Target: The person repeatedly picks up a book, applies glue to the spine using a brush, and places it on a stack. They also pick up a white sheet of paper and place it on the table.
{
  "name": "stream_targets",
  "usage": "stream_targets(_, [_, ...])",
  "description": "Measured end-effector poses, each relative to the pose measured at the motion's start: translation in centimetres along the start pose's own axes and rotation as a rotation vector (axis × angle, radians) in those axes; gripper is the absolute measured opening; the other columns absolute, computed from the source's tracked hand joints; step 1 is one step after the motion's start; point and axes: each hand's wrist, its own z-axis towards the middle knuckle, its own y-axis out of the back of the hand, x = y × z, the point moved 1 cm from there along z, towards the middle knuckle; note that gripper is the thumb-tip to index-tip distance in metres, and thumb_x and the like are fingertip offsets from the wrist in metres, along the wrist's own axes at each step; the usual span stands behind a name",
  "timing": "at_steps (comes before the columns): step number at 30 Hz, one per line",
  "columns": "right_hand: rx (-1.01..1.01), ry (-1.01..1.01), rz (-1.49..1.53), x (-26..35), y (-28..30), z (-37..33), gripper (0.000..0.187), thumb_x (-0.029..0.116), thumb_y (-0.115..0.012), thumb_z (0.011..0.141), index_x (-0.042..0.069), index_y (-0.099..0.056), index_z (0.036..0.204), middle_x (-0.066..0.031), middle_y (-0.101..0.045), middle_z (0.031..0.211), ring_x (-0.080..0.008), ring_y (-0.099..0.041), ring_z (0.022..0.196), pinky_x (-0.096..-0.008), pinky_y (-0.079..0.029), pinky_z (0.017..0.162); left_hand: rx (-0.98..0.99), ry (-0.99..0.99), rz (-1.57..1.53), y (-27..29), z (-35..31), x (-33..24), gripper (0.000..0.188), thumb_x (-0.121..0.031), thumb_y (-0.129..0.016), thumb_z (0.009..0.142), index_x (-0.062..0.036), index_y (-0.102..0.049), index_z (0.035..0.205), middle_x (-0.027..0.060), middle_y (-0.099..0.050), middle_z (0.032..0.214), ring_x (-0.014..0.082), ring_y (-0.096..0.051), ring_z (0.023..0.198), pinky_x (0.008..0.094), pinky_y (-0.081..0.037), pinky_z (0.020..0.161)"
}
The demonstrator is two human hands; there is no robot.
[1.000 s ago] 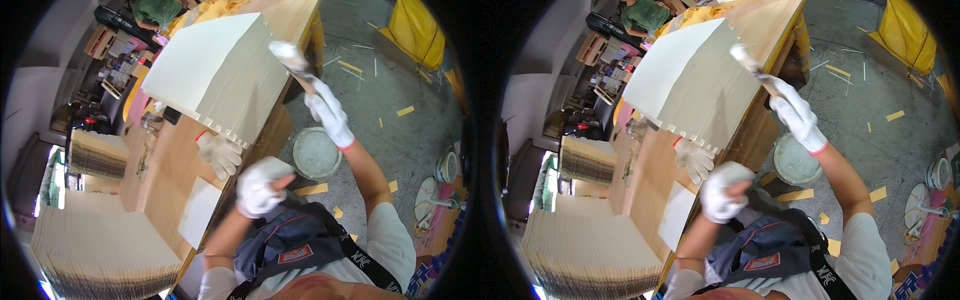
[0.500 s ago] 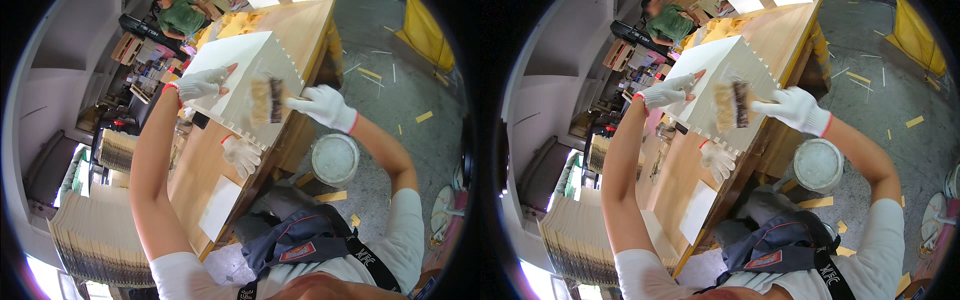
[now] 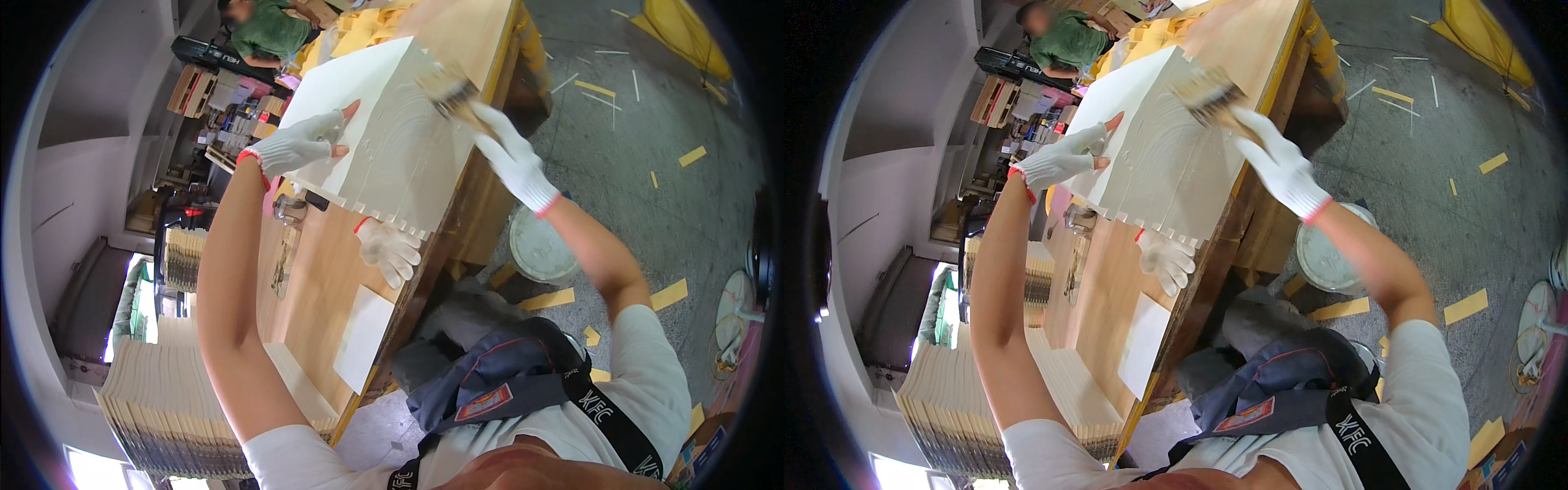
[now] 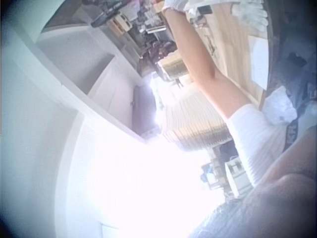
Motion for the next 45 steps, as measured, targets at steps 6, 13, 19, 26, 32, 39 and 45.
stream_targets(6, [0.019, 0.233, -0.022, 2.0, -11.2, -8.6, 0.053, 0.024, -0.052, 0.1, 0.015, -0.036, 0.149, -0.0263, -0.064, 0.119, -0.039, -0.066, 0.104, -0.0444, -0.053, 0.091, 0.001, 0.05, 0.036, 0.5, -0.2, 0.0, 0.083, -0.032, -0.069, 0.089, -0.022, -0.025, 0.159, -0.0007, -0.044, 0.093, 0.0138, -0.043, 0.093, 0.0259, -0.034, 0.091])
stream_targets(13, [0.002, 0.084, -0.155, -2.0, -1.8, 1.0, 0.052, 0.027, -0.056, 0.099, 0.016, -0.039, 0.147, -0.0159, -0.057, 0.136, -0.0369, -0.058, 0.12, -0.039, -0.046, 0.104, 0.006, 0.0, -0.012, 0.3, 0.0, -1.3, 0.086, -0.03, -0.07, 0.088, -0.0162, -0.022, 0.159, -0.002, -0.036, 0.089, 0.0135, -0.038, 0.088, 0.0237, -0.033, 0.088])
stream_targets(19, [-0.023, 0.032, 0.126, 2.4, -10.0, -4.9, 0.055, 0.017, -0.053, 0.099, 0.007, -0.031, 0.149, -0.0257, -0.045, 0.146, -0.0397, -0.047, 0.135, -0.0437, -0.035, 0.114, 0.026, 0.028, -0.029, 0.1, 0.1, -1.0, 0.079, -0.027, -0.068, 0.089, -0.0113, -0.029, 0.156, -0.0012, -0.037, 0.09, 0.0135, -0.039, 0.088, 0.0237, -0.033, 0.085])
stream_targets(26, [-0.171, -0.003, 0.036, 3.3, -5.9, 4.1, 0.052, 0.031, -0.048, 0.101, 0.013, -0.033, 0.147, -0.0229, -0.054, 0.138, -0.0436, -0.052, 0.126, -0.0432, -0.039, 0.107, 0.003, 0.0, -0.086, 0.1, 0.0, -0.7, 0.081, -0.025, -0.068, 0.089, -0.0133, -0.027, 0.158, -0.0016, -0.038, 0.09, 0.0141, -0.04, 0.089, 0.0243, -0.034, 0.088])
stream_targets(32, [-0.099, 0.0, 0.044, 4.0, -9.6, -1.5, 0.053, 0.021, -0.05, 0.1, 0.011, -0.031, 0.149, -0.0199, -0.046, 0.148, -0.0372, -0.049, 0.133, -0.0409, -0.037, 0.111, 0.024, 0.072, 0.012, 0.2, -0.5, -2.0, 0.082, -0.024, -0.068, 0.09, -0.0152, -0.024, 0.159, -0.0016, -0.041, 0.092, 0.0132, -0.04, 0.09, 0.0236, -0.033, 0.09])
stream_targets(39, [-0.164, -0.02, 0.008, 4.7, -10.7, -1.1, 0.053, 0.026, -0.05, 0.101, 0.01, -0.032, 0.148, -0.0231, -0.054, 0.138, -0.0411, -0.057, 0.121, -0.0443, -0.043, 0.103, 0.012, 0.022, 0.049, 0.3, 0.0, -0.2, 0.081, -0.033, -0.068, 0.091, -0.0203, -0.025, 0.159, -0.0007, -0.043, 0.094, 0.0138, -0.042, 0.093, 0.0265, -0.034, 0.092])
stream_targets(45, [0.534, -0.176, -0.335, 3.4, -9.0, -10.0, 0.057, 0.014, -0.059, 0.095, 0.013, -0.037, 0.148, -0.0243, -0.063, 0.12, -0.0376, -0.066, 0.106, -0.0423, -0.053, 0.088, -0.002, 0.001, 0.021, 0.0, -0.1, 0.3, 0.081, -0.037, -0.067, 0.091, -0.0234, -0.025, 0.159, -0.0002, -0.044, 0.094, 0.015, -0.042, 0.092, 0.0271, -0.034, 0.092])
